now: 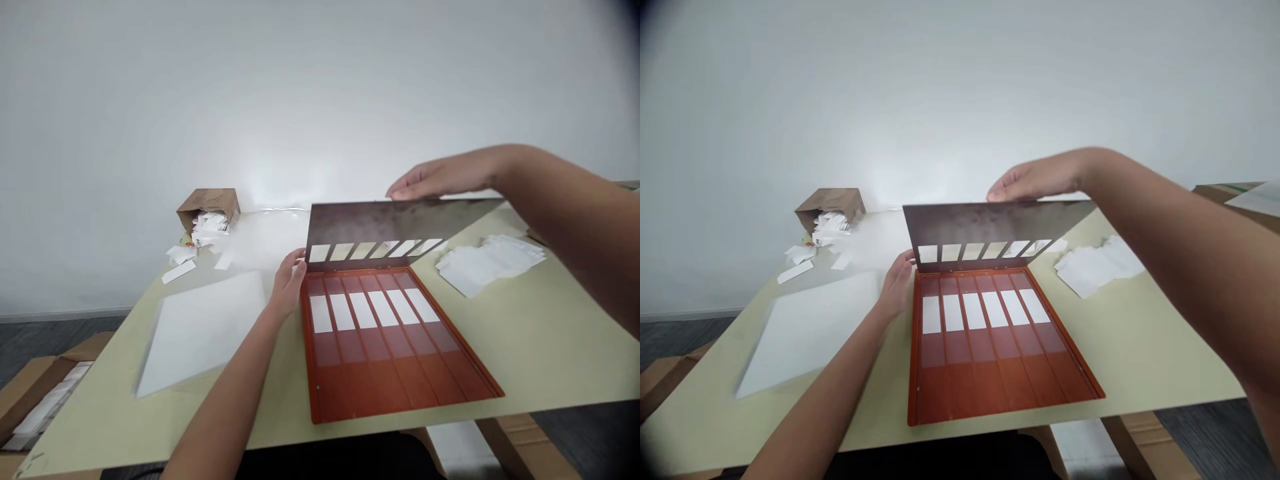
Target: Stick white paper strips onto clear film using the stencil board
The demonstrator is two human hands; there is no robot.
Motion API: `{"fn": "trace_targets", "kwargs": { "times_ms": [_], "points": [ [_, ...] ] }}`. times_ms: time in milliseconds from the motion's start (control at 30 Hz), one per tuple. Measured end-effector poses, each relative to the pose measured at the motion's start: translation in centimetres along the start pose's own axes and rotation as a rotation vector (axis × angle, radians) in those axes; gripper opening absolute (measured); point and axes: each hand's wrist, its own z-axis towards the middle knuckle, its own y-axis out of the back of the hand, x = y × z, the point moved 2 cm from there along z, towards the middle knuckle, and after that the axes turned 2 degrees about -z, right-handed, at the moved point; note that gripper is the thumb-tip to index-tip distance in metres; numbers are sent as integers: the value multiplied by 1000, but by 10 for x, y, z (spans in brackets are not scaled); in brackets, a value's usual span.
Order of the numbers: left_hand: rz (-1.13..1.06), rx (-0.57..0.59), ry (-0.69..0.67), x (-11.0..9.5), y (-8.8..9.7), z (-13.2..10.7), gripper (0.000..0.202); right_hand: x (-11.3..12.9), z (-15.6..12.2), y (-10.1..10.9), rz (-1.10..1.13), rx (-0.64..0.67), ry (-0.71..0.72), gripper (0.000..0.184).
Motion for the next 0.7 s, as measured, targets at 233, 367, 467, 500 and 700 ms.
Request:
{"fn": "trace_targets", "kwargs": {
  "times_ms": [233, 367, 467, 500, 700],
  "points": [
    [49, -78, 98, 1, -1, -3, 65, -2, 86, 33, -268, -46, -331, 60],
    [103, -75, 162, -2, -2, -5, 58, -15, 126, 6, -455, -276, -328, 73],
    [182, -47, 147, -1, -3, -5, 55, -34, 157, -22, -527, -391, -270, 74],
    [216, -34, 132, 0, -3, -5, 55, -42, 166, -30, -528, -414, -260, 75],
    [352, 25, 78, 5, -2, -5, 53, -79, 203, -62, -471, -496, -220, 78]
  ]
}}
